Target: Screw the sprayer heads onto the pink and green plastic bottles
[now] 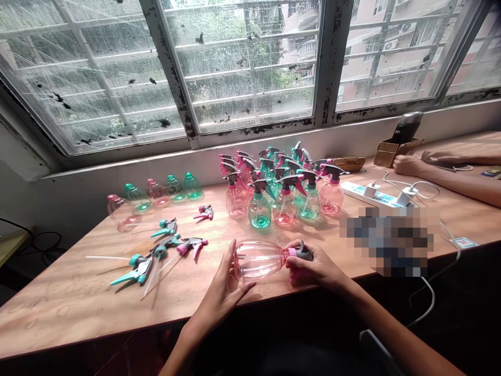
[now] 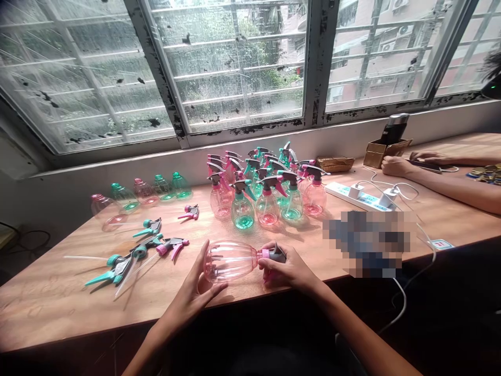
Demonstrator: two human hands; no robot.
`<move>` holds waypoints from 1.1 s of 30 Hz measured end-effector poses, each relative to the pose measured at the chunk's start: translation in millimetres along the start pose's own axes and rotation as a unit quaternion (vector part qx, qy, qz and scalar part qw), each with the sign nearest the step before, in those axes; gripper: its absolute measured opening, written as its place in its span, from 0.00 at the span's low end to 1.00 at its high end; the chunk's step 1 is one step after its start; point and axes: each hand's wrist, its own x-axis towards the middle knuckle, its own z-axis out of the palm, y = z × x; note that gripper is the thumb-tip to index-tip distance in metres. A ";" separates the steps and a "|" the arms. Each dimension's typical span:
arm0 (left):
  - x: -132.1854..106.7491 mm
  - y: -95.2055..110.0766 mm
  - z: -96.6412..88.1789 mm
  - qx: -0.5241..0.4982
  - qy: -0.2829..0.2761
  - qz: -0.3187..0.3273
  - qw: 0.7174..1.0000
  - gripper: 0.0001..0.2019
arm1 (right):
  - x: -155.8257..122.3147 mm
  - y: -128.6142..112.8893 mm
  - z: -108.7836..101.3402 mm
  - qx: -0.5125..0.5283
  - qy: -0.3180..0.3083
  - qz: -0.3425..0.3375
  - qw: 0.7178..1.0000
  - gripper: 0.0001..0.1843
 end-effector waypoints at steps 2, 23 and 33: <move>-0.4 1.8 0.7 -0.010 -0.003 -0.013 1.000 0.49 | 0.1 0.0 0.0 0.003 0.000 0.001 1.000 0.24; -3.7 15.1 -1.4 -0.059 -0.039 -0.030 0.997 0.50 | -0.7 -0.2 -0.3 0.007 -0.002 0.006 1.000 0.23; -1.8 2.8 -1.0 -0.012 -0.021 -0.010 1.000 0.46 | -0.8 -0.1 -0.3 0.009 0.002 0.008 1.000 0.24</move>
